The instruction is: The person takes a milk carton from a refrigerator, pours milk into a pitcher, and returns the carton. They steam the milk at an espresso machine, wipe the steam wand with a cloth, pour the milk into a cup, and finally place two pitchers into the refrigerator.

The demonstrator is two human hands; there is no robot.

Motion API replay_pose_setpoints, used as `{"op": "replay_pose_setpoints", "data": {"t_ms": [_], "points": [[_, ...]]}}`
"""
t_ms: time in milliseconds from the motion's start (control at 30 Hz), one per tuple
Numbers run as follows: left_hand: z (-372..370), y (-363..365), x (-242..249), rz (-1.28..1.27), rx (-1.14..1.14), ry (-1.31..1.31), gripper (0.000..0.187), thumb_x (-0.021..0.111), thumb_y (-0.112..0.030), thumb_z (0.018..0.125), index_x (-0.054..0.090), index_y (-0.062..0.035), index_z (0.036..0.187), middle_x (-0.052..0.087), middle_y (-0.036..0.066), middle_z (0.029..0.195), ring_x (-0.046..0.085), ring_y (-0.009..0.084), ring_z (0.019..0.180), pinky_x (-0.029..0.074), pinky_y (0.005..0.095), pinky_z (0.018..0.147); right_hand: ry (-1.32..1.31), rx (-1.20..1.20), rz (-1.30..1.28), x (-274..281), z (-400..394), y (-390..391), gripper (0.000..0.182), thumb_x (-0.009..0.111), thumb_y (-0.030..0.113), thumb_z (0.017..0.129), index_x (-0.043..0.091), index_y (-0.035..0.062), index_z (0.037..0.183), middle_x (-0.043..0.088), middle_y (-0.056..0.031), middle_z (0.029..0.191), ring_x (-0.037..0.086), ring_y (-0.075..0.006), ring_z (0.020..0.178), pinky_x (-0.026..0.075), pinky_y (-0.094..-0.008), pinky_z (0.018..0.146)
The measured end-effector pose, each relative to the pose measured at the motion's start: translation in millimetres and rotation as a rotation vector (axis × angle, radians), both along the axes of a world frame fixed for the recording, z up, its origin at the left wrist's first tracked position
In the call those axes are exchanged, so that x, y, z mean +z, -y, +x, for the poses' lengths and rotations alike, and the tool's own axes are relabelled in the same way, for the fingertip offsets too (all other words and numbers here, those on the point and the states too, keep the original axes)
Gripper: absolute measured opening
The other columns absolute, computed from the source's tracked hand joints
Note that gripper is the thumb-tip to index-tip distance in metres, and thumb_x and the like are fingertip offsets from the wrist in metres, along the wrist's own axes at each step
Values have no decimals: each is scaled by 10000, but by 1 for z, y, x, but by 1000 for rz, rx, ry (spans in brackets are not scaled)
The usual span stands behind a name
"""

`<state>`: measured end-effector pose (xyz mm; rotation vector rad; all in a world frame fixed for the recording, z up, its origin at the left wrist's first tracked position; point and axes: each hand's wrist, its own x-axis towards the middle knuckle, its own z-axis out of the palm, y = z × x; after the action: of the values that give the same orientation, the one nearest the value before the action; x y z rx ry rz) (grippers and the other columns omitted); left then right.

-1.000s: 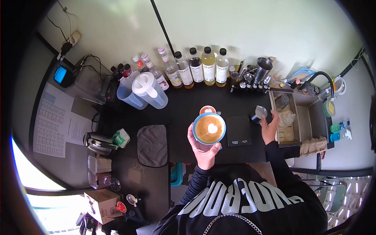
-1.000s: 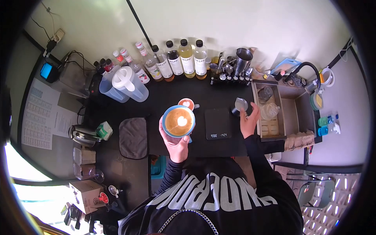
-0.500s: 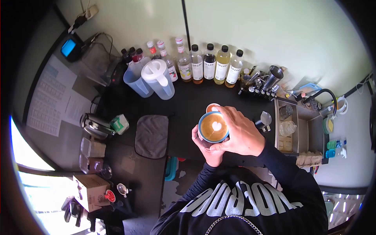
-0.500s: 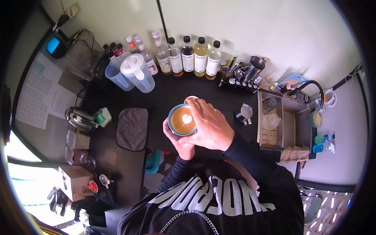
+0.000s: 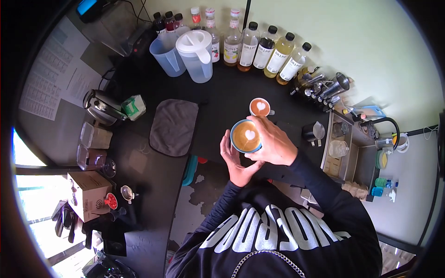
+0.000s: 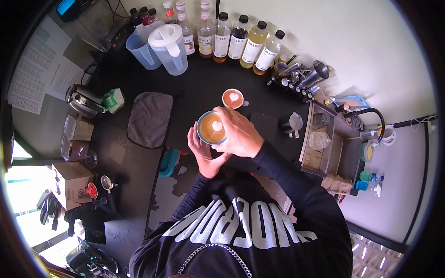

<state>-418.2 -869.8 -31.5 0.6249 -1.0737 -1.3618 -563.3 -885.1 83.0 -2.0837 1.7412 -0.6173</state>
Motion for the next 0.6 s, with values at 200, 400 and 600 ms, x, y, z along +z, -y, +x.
{"op": "replay_pose_setpoints", "data": {"t_ms": [200, 400, 600], "points": [[58, -22, -25, 99, -3, 237, 1321, 956, -240, 662, 53, -130, 1620, 137, 206, 1674, 197, 389, 1545, 161, 544, 1239, 54, 28, 131, -59, 1, 6, 971, 887, 216, 669, 356, 19, 1459, 476, -212, 1408, 514, -409, 1309, 467, -452, 1070], [84, -31, -31, 165, 72, 254, 1285, 931, -294, 712, 41, -143, 1627, 166, 180, 1675, 214, 392, 1541, 181, 542, 1235, -22, 80, 127, -97, -2, 15, 957, 892, 182, 627, 383, -12, 1415, 492, -213, 1378, 526, -383, 1275, 453, -429, 1088], [86, -30, -24, 155, 79, 235, 1251, 912, -249, 728, 47, -157, 1627, 173, 167, 1671, 216, 393, 1540, 186, 551, 1231, -35, 89, 145, -119, -8, 20, 992, 897, 193, 629, 373, -14, 1445, 486, -197, 1404, 521, -366, 1291, 446, -411, 1109]]}}
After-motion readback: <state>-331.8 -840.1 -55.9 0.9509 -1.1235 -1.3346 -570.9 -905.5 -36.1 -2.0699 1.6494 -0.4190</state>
